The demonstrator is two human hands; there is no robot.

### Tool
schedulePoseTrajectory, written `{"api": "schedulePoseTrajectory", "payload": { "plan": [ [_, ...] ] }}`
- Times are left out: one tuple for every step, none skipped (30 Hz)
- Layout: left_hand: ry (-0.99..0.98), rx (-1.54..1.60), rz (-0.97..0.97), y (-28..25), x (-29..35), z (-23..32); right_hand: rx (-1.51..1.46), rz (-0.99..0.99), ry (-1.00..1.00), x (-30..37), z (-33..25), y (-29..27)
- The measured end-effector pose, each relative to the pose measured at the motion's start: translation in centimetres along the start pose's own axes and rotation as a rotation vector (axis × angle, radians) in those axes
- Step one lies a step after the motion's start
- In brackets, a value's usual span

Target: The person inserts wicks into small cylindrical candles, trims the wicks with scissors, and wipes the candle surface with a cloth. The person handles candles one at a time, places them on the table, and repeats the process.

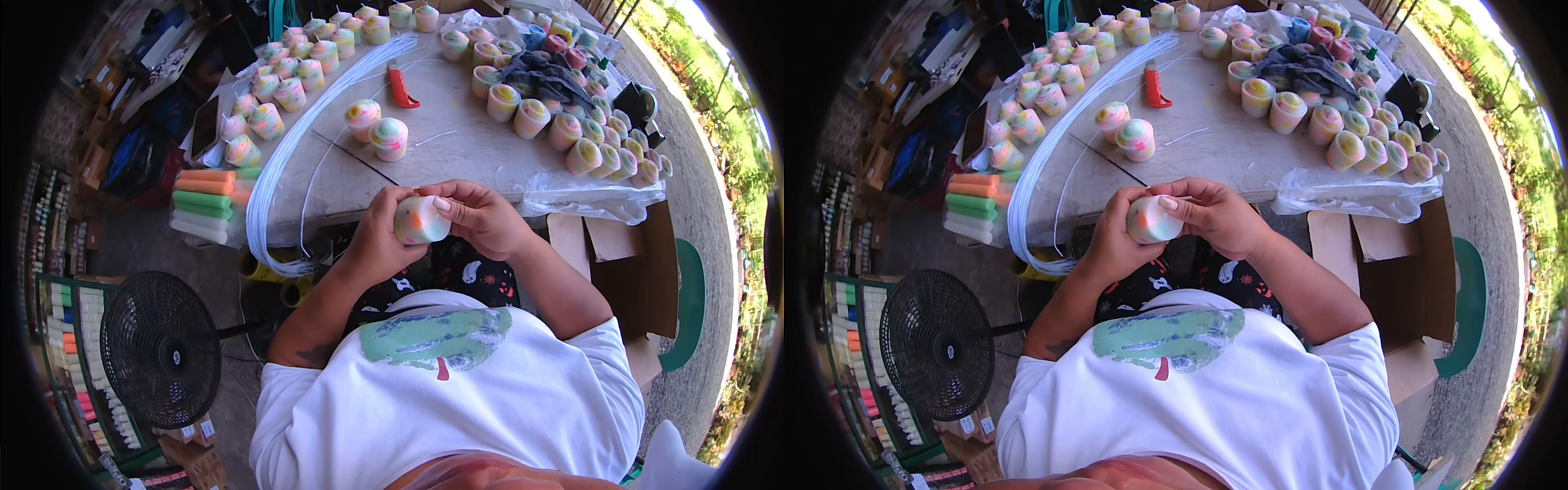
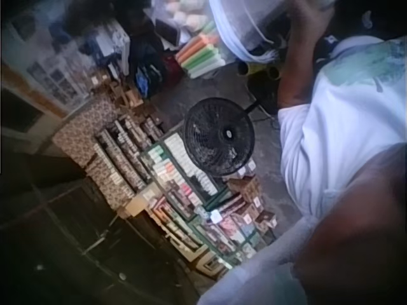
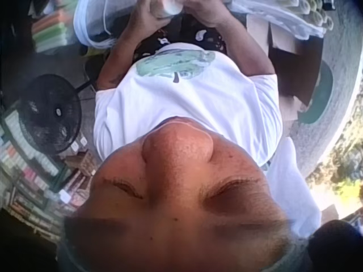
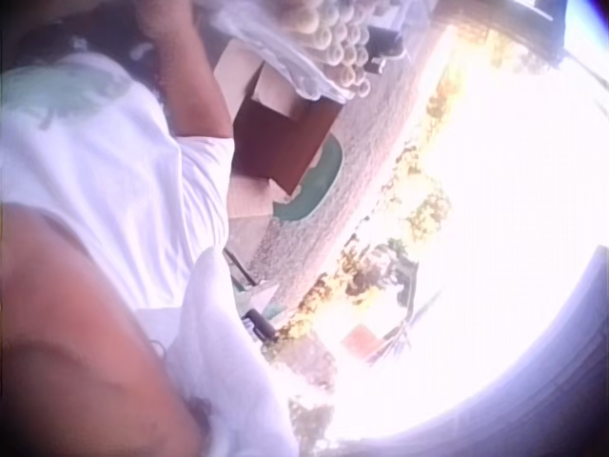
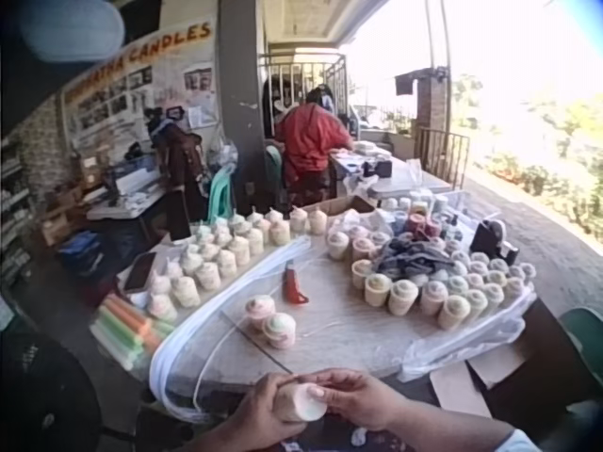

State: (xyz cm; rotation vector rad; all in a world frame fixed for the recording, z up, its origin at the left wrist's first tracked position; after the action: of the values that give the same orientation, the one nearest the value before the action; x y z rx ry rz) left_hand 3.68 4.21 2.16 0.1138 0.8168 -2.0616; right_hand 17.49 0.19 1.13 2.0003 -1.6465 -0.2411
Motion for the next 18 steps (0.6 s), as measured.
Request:
{"api": "schedulePoseTrajectory", "payload": {
  "plan": [
    [0.011, -0.008, 0.002, 0.1, 0.0, -0.1, 0.016, 0.003, -0.006, 0.1, -0.1, 0.1],
    [0.022, -0.016, 0.003, 0.1, 0.0, -0.1, 0.032, 0.006, -0.012, 0.1, -0.2, 0.1],
    [0.028, -0.014, 0.002, 0.1, 0.0, 0.1, 0.100, -0.009, -0.067, 0.2, -0.4, 0.3],
    [0.034, -0.012, 0.001, 0.0, 0.0, 0.4, 0.169, -0.023, -0.123, 0.3, -0.5, 0.4],
    [0.040, -0.009, -0.001, -0.1, 0.1, 0.6, 0.238, -0.036, -0.178, 0.3, -0.6, 0.7],
    [0.048, -0.008, -0.002, 0.0, 0.2, 0.5, 0.235, -0.062, -0.187, 0.5, -0.7, 0.8],
    [0.055, -0.008, -0.003, -0.1, 0.3, 0.4, 0.232, -0.088, -0.196, 0.6, -0.8, 1.0],
    [0.062, -0.007, -0.004, 0.0, 0.4, 0.3, 0.229, -0.114, -0.205, 0.7, -0.9, 1.2],
    [0.086, 0.007, 0.014, 0.0, 0.5, 0.4, 0.226, -0.131, -0.246, 0.7, -0.9, 1.4],
    [0.110, 0.021, 0.033, 0.0, 0.6, 0.6, 0.223, -0.149, -0.286, 0.7, -0.8, 1.4],
    [0.133, 0.035, 0.052, -0.1, 0.6, 0.7, 0.221, -0.168, -0.326, 0.6, -0.7, 1.5],
    [0.132, 0.028, 0.075, -0.1, 0.6, 0.7, 0.263, -0.174, -0.380, 0.6, -0.9, 1.5],
    [0.067, 0.032, 0.048, 0.2, 0.5, 0.2, 0.288, -0.147, -0.314, 0.4, -0.7, 1.3],
    [0.000, 0.036, 0.022, 0.5, 0.4, -0.4, 0.312, -0.120, -0.246, 0.1, -0.6, 0.9],
    [-0.063, 0.038, -0.003, 0.6, 0.3, -0.9, 0.337, -0.095, -0.182, -0.2, -0.7, 0.5],
    [-0.058, 0.050, 0.004, 0.4, 0.1, -0.6, 0.533, -0.052, -0.258, -0.5, -2.1, -0.2],
    [-0.053, 0.062, 0.012, 0.1, -0.1, -0.2, 0.728, -0.007, -0.332, -1.0, -4.1, -1.2],
    [-0.050, 0.071, 0.026, -0.3, -0.2, -0.1, 0.925, 0.034, -0.407, -1.8, -6.5, -2.4]
  ]
}}
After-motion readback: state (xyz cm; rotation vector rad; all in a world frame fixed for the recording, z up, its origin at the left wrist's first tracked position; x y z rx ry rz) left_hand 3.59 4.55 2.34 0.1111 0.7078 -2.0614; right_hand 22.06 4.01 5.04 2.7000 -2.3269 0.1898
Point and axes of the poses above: each hand's wrist, its own x-axis away from the middle knuckle, its own y-axis out of the palm, z = x × y, the point moved 6 cm from there along -x, towards the middle knuckle, and after that the axes turned 1 degree about z, right-handed, at the moved point
